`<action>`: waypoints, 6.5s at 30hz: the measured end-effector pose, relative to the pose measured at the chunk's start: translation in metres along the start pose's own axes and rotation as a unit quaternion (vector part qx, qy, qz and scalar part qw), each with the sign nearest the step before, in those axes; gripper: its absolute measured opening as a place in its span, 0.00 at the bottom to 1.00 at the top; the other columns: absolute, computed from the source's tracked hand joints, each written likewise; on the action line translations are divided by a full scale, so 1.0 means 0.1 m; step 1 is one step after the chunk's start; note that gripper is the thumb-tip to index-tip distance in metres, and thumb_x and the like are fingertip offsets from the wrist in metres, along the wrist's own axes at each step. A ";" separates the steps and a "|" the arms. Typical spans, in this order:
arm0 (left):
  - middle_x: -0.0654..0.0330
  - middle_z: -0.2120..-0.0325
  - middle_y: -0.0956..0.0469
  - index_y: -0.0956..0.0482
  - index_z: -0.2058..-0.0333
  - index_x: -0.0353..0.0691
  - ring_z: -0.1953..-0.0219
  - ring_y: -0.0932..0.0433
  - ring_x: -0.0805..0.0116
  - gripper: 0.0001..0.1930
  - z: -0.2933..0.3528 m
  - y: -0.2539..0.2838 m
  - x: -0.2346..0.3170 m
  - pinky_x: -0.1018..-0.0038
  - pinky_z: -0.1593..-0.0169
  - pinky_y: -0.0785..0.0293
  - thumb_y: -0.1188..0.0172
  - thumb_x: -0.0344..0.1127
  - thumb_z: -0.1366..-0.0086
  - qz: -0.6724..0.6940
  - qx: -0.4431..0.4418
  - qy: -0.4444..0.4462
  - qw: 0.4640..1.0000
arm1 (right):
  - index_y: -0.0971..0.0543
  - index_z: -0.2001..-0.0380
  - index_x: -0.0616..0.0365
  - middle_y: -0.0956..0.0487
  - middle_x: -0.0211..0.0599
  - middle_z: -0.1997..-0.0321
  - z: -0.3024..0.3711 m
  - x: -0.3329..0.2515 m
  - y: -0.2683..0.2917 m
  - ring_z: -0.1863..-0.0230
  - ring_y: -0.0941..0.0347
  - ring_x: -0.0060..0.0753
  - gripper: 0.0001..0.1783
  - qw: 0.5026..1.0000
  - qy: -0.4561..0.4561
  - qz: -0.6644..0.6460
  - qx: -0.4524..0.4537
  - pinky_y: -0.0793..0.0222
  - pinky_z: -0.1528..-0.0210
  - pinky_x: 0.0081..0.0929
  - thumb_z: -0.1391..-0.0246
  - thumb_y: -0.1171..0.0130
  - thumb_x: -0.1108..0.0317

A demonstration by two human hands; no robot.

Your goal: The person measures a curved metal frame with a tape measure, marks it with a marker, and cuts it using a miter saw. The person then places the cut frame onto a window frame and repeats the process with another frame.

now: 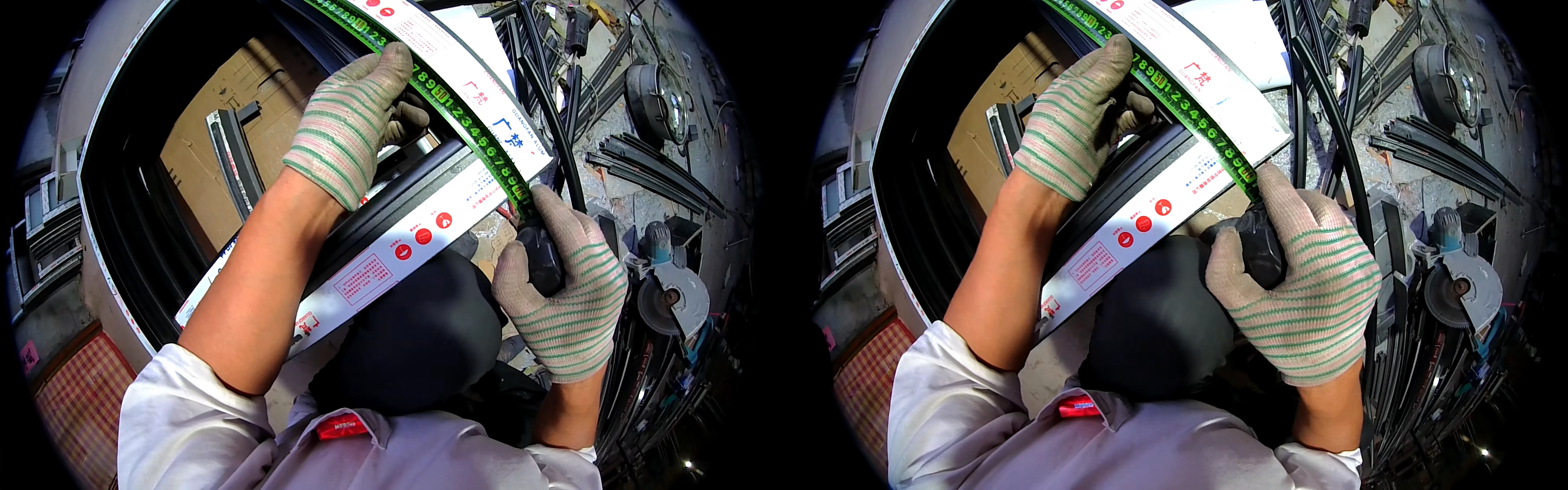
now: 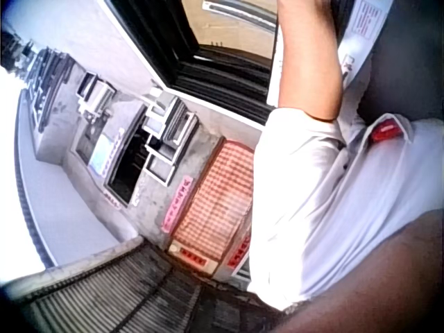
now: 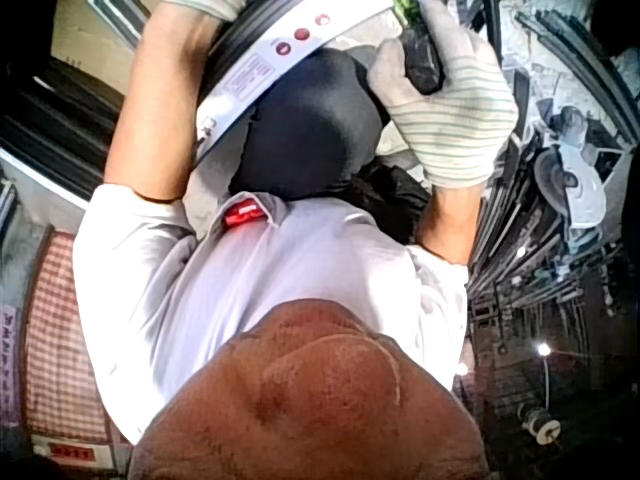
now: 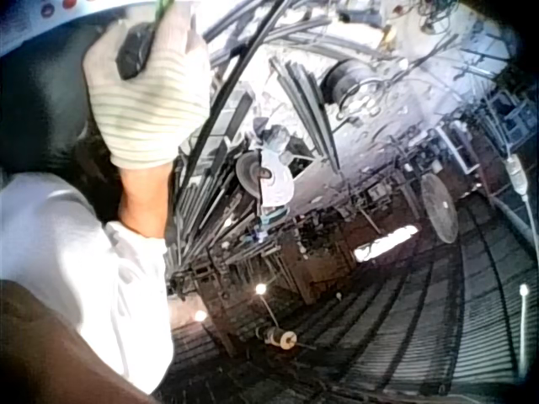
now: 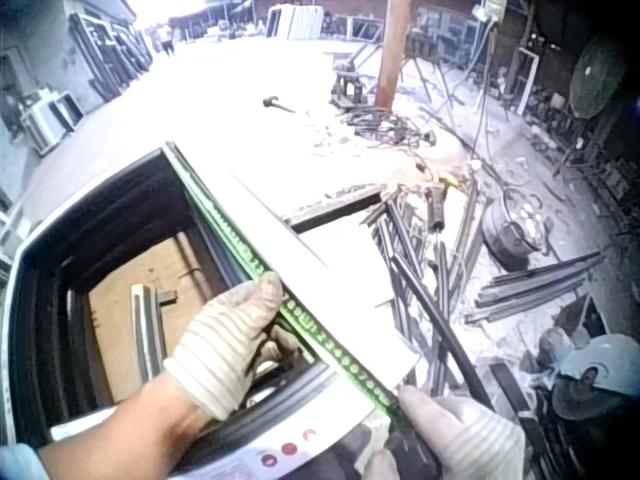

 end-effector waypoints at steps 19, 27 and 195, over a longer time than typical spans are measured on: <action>0.65 0.68 0.19 0.19 0.51 0.35 0.71 0.21 0.77 0.23 -0.02 0.02 -0.02 0.80 0.65 0.22 0.39 0.52 0.27 -0.011 -0.001 -0.007 1.000 | 0.18 0.47 0.63 0.16 0.51 0.61 -0.01 -0.02 0.01 0.62 0.16 0.43 0.27 1.000 0.000 0.021 -0.002 0.21 0.53 0.34 0.55 0.34 0.70; 0.66 0.67 0.19 0.20 0.48 0.35 0.69 0.21 0.77 0.23 0.01 0.01 0.00 0.79 0.64 0.23 0.41 0.52 0.26 -0.032 0.006 -0.002 0.999 | 0.18 0.47 0.63 0.17 0.50 0.61 0.00 -0.01 0.00 0.62 0.17 0.42 0.27 1.000 0.011 0.027 0.003 0.21 0.53 0.34 0.54 0.34 0.71; 0.59 0.63 0.18 0.16 0.57 0.47 0.55 0.18 0.54 0.16 -0.69 -3.83 -3.51 0.58 0.49 0.25 0.33 0.46 0.41 -0.721 -0.505 -0.367 0.301 | 0.18 0.49 0.62 0.16 0.56 0.55 3.18 4.83 0.13 0.51 0.19 0.55 0.22 0.941 -0.328 -0.063 0.042 0.27 0.41 0.40 0.48 0.39 0.69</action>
Point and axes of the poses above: each hand's wrist, its own z-axis away from the middle knuckle, its own y-axis out of the back of the hand, x = y × z, the point moved 7 cm from there along -z, towards the middle knuckle
